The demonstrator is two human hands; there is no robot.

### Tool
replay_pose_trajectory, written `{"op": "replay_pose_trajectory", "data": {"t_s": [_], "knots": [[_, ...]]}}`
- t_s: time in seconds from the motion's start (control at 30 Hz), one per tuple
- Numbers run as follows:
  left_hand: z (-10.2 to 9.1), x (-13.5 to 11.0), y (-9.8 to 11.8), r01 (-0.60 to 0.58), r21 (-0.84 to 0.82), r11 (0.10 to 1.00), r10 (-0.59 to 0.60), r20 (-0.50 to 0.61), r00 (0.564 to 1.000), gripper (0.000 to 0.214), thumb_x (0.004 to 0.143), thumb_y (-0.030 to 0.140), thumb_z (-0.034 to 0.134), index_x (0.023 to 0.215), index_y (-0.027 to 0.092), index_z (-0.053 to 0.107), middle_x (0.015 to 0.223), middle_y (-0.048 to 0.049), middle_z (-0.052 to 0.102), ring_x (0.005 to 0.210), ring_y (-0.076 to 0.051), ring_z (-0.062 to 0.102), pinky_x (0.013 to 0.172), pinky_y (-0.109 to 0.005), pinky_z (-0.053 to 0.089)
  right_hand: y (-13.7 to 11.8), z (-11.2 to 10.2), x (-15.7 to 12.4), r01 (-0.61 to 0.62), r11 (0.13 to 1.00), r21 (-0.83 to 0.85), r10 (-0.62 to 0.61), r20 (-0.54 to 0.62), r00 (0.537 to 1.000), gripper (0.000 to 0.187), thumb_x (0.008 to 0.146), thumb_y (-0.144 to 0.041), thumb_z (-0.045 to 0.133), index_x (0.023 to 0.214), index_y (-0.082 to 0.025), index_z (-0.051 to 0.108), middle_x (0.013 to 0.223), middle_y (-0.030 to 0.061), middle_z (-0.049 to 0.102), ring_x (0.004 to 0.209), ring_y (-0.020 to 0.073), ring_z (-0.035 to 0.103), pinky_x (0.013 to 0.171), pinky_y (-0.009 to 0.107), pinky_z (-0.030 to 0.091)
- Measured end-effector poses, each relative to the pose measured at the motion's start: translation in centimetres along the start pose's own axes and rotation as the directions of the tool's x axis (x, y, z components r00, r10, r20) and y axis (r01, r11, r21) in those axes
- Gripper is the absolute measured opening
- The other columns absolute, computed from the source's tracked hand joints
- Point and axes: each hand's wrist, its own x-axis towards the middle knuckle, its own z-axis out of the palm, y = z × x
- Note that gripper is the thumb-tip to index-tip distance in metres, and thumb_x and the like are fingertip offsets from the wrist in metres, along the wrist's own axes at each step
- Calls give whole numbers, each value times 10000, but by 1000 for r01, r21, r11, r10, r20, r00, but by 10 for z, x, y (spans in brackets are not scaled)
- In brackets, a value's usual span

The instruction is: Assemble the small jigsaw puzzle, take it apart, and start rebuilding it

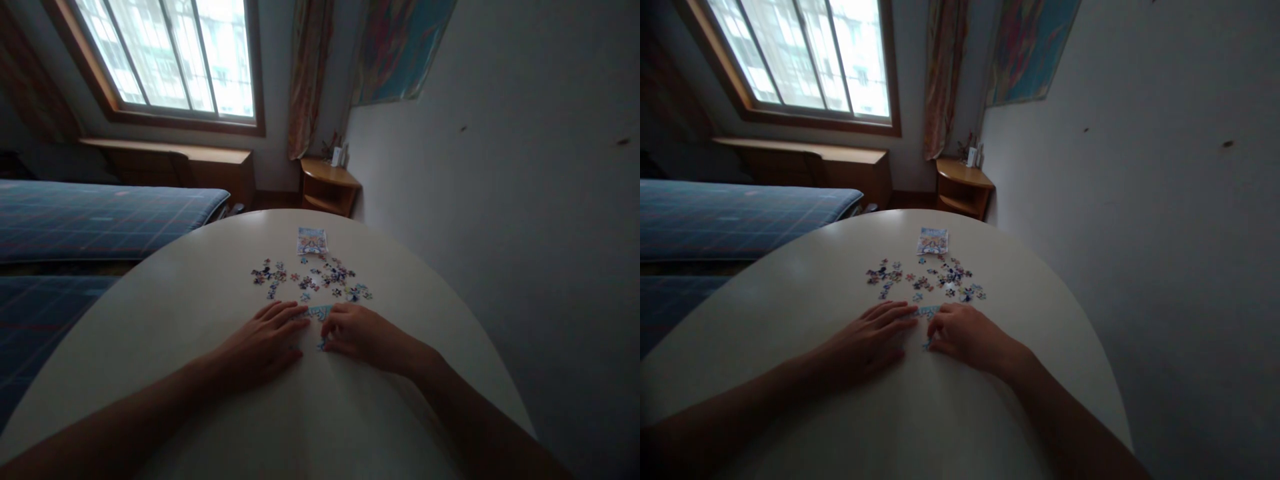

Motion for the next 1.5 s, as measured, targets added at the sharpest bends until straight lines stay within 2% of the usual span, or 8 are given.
{"op": "replay_pose_trajectory", "data": {"t_s": [0.13, 0.27, 0.47, 0.63, 0.87, 1.07, 1.23, 1.5], "knots": [[-4, 2, 3, -52, -20, 998, 52, -17, 998, 396, 925, 250, 534, 1320, 229, 519, 1444, -84, 511, 1340, -273, 442, 1127, -505, 364, -1, -3, -1, 17, 999, 38, -18, 15, 1000, 94, 846, -196, 703, 938, -186, 718, 973, 51, 667, 878, 165, 618, 778, 261, 456], [-4, 3, 4, -93, -34, 995, 92, -42, 995, 350, 934, 248, 537, 1285, 246, 543, 1364, -71, 579, 1260, -244, 515, 1109, -480, 383, -2, -2, 1, 50, 999, -12, -50, -9, 999, 96, 842, -206, 714, 935, -179, 720, 955, 54, 680, 876, 176, 624, 793, 282, 448], [-3, 4, 1, 9, -7, 1000, -9, -152, 988, 323, 947, 239, 528, 1268, 225, 556, 1288, -77, 621, 1187, -237, 561, 1026, -454, 468, 7, 11, 10, 5, 998, -68, -20, -222, 975, 127, 867, -268, 708, 955, -176, 702, 948, 57, 676, 884, 187, 626, 830, 315, 442], [-3, 4, 1, 47, 22, 999, -43, -157, 987, 330, 954, 239, 511, 1281, 225, 553, 1320, -77, 607, 1204, -246, 555, 1024, -465, 480, 16, 24, 20, -59, 998, -31, 45, -347, 937, 126, 863, -268, 714, 952, -181, 694, 947, 55, 676, 888, 183, 621, 848, 327, 442], [3, 3, -2, 79, 42, 996, -73, -121, 990, 398, 951, 255, 519, 1348, 230, 519, 1407, -76, 553, 1281, -262, 504, 1070, -483, 448, 15, 32, 24, -79, 995, -63, 50, -372, 927, 155, 848, -316, 726, 931, -190, 693, 935, 55, 675, 923, 204, 617, 867, 351, 432], [3, 1, -2, 61, 71, 996, -56, -68, 996, 436, 953, 284, 524, 1386, 248, 492, 1480, -62, 484, 1355, -278, 428, 1104, -497, 407, 13, 27, 20, -56, 993, -102, 16, -356, 934, 196, 825, -314, 740, 976, -194, 705, 993, 69, 688, 970, 217, 622, 889, 366, 434], [2, 0, -2, 55, 89, 994, -51, -46, 998, 471, 952, 309, 528, 1417, 269, 466, 1506, -60, 450, 1373, -296, 403, 1118, -515, 380, 15, 26, 20, -14, 990, -141, -33, -327, 944, 102, 863, -243, 685, 945, -215, 739, 966, 53, 714, 935, 201, 626, 869, 347, 426], [0, 1, 0, 57, 78, 995, -56, -15, 998, 499, 951, 326, 531, 1439, 277, 442, 1515, -65, 438, 1384, -309, 388, 1119, -527, 369, 13, 26, 18, -5, 979, -205, -55, -287, 956, 179, 916, -242, 600, 1021, -225, 744, 956, 53, 709, 903, 185, 619, 861, 333, 431]]}}
